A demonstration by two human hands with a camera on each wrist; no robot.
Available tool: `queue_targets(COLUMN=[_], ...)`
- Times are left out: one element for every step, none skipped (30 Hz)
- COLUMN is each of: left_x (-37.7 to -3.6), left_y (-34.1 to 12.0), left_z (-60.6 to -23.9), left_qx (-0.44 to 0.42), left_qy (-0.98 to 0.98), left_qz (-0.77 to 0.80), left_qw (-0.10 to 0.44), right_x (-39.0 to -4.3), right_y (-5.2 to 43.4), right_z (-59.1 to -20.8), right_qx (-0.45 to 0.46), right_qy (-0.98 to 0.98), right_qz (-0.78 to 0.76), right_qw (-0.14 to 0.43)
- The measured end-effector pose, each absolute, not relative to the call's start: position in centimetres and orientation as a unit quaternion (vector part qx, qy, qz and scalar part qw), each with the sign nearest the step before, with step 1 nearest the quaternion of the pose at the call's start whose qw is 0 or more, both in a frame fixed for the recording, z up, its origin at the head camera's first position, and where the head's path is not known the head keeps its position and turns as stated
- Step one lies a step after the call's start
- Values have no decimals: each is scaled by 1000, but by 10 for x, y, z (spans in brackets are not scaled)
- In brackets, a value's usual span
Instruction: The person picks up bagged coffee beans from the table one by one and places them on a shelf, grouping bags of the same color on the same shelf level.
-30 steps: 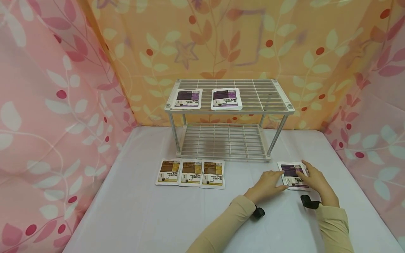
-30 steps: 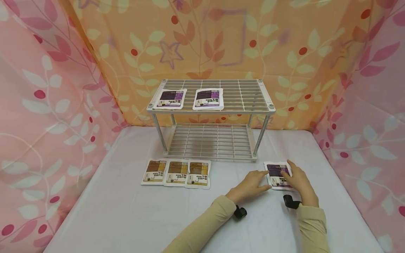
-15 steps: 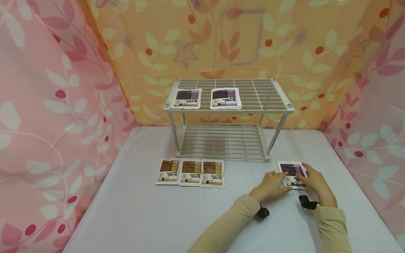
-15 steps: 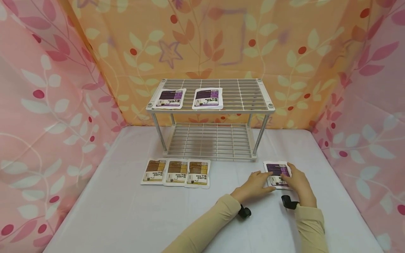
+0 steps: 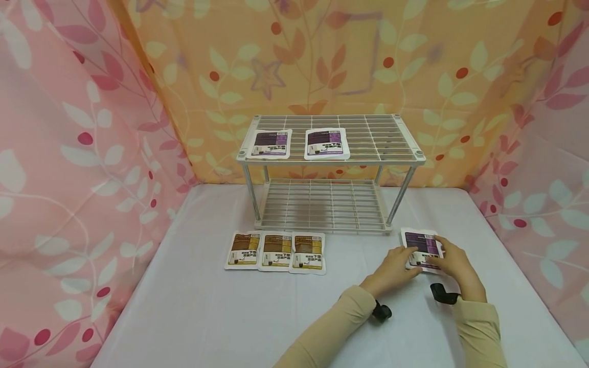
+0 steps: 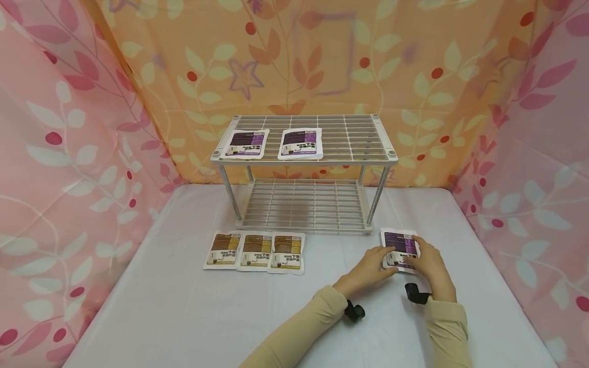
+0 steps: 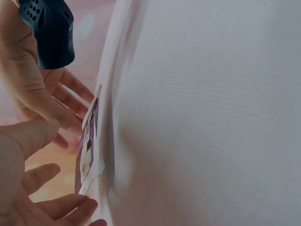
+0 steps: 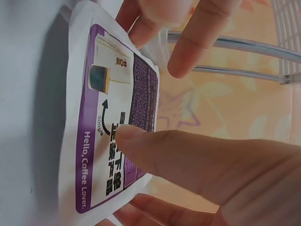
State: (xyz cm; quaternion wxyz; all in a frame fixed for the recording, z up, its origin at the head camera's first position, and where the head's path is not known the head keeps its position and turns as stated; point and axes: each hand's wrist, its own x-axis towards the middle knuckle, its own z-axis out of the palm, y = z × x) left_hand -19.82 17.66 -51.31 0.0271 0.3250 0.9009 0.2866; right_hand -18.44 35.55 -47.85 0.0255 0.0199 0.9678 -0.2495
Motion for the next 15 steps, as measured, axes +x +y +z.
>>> queue_targets(left_x=[-198, -198, -198, -199, -199, -199, -199, -200, -200, -200, -200, -201, -201, -201, -201], left_y=[176, 175, 174, 174, 173, 172, 172, 171, 170, 169, 169, 168, 167, 166, 165], left_z=[-513, -513, -513, -513, -513, -513, -513, -513, -513, -513, -513, -513, -513, -513, -512], left_qx=[321, 318, 313, 309, 305, 302, 300, 299, 298, 297, 297, 296, 296, 297, 295], left_qy=[900, 899, 899, 899, 900, 899, 899, 898, 897, 896, 894, 892, 890, 887, 884], left_qz=[294, 301, 306, 310, 313, 316, 320, 322, 325, 328, 332, 339, 343, 349, 357], left_qw=[22, 17, 11, 4, -3, -9, -15, -22, -28, -34, -39, -44, -50, -55, -60], right_x=[-184, -184, -184, -184, -184, -184, -184, -183, -183, -183, -182, -182, -182, -182, -181], right_y=[355, 354, 353, 352, 351, 350, 349, 348, 348, 347, 346, 345, 345, 344, 343], right_z=[-477, -476, -475, -474, -473, -472, -472, -471, -470, -469, -469, -469, -468, -468, -468], right_qx=[20, 20, 20, 19, 17, 14, 11, 9, 8, 7, 5, 5, 4, 3, 2], right_qy=[967, 967, 966, 965, 965, 964, 964, 964, 964, 963, 963, 962, 962, 962, 961], right_qz=[-252, -254, -257, -260, -262, -264, -265, -265, -266, -268, -269, -271, -272, -274, -276], right_qw=[25, 24, 23, 21, 20, 18, 15, 13, 13, 12, 10, 9, 8, 6, 4])
